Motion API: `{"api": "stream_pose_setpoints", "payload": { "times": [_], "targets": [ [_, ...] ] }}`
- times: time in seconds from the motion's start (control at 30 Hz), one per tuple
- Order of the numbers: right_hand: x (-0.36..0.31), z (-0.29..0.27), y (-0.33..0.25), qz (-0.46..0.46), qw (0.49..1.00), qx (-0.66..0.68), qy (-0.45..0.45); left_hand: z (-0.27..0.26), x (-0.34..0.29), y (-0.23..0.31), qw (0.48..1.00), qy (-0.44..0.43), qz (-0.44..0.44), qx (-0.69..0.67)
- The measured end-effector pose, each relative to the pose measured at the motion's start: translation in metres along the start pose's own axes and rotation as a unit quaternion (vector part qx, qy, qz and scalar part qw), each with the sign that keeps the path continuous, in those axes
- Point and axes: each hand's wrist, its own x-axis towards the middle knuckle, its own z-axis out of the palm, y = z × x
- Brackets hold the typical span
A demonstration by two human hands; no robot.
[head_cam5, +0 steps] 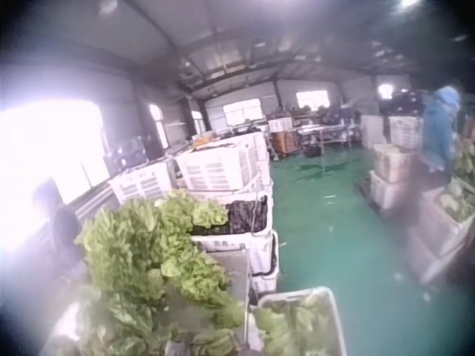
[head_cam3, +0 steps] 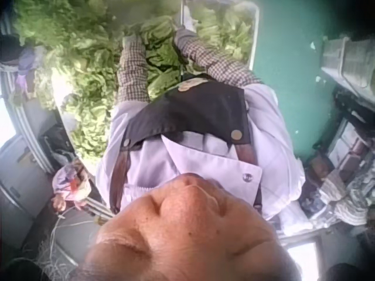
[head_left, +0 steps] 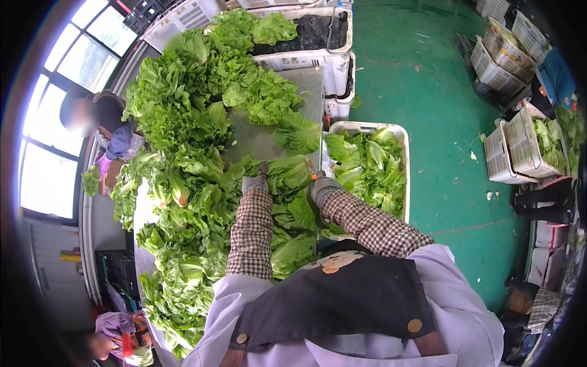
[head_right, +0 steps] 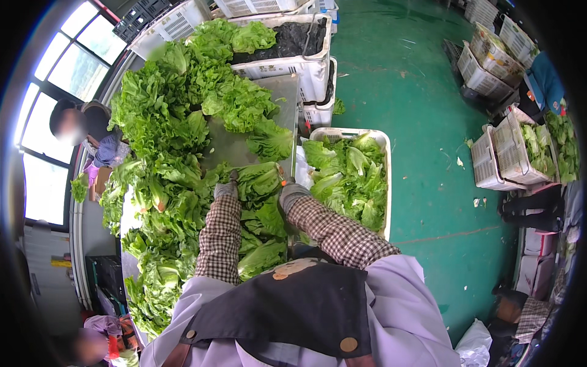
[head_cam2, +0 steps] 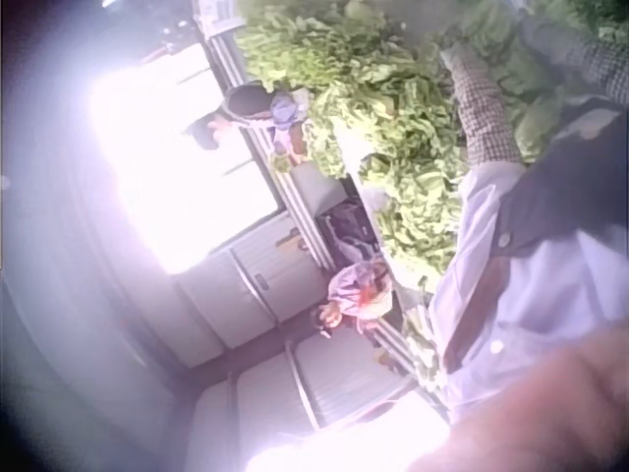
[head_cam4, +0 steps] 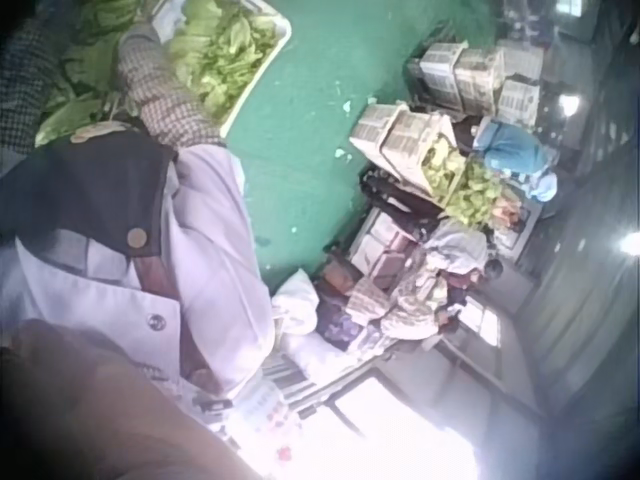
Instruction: The person repeatedly picks up heads of lettuce from a table, uses shears to trim the base and remove outer leaves, and places the trimmed lettuce into a white crate. The person works continuously at a processing station in a commercial kitchen.
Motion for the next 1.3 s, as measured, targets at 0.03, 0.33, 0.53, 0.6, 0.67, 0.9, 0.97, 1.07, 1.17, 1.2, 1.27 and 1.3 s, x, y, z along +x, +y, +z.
{"api": "stream_pose_setpoints", "payload": {
  "times": [0.03, 0.33, 0.53, 0.6, 0.67, 0.9, 0.97, 1.07, 1.17, 1.2, 1.27, 1.3],
  "targets": [
    [0.003, 0.001, 0.001, -0.014, 1.000, -0.005, -0.004, 0.003, 0.004, -0.002, 1.000, 0.007, -0.002, -0.019],
    [0.049, 0.001, 0.011, -0.013, 0.997, -0.008, -0.079, -0.007, -0.035, 0.028, 0.998, -0.061, -0.027, 0.020],
    [0.041, -0.016, 0.010, -0.042, 0.992, -0.017, -0.117, 0.022, 0.043, -0.024, 0.574, -0.137, -0.165, -0.790],
    [0.041, -0.021, 0.035, -0.051, 0.993, 0.027, -0.106, 0.013, 0.000, 0.003, 0.469, -0.188, -0.198, -0.840],
    [0.030, -0.016, 0.057, -0.105, 0.988, 0.071, -0.084, 0.006, -0.016, 0.005, 0.553, -0.211, -0.156, -0.791],
    [-0.003, -0.059, 0.085, -0.255, 0.856, 0.379, 0.242, -0.041, -0.092, 0.052, 0.857, -0.366, 0.152, -0.330],
    [-0.047, -0.096, 0.047, -0.351, 0.878, 0.177, 0.274, -0.027, -0.052, 0.063, 0.944, -0.268, 0.150, -0.117],
    [-0.086, -0.131, 0.058, -0.240, 0.916, 0.310, 0.087, -0.068, -0.154, 0.125, 0.901, -0.289, 0.321, 0.040],
    [-0.079, -0.118, 0.085, -0.257, 0.785, 0.556, 0.095, -0.083, -0.196, 0.130, 0.854, -0.317, 0.295, -0.289],
    [-0.081, -0.118, 0.092, -0.225, 0.724, 0.647, 0.081, -0.082, -0.205, 0.130, 0.816, -0.325, 0.282, -0.385],
    [-0.090, -0.121, 0.097, -0.239, 0.615, 0.742, 0.118, -0.076, -0.207, 0.122, 0.782, -0.282, 0.269, -0.487],
    [-0.104, -0.126, 0.093, -0.244, 0.600, 0.746, 0.151, -0.066, -0.203, 0.118, 0.791, -0.235, 0.274, -0.494]
  ]
}}
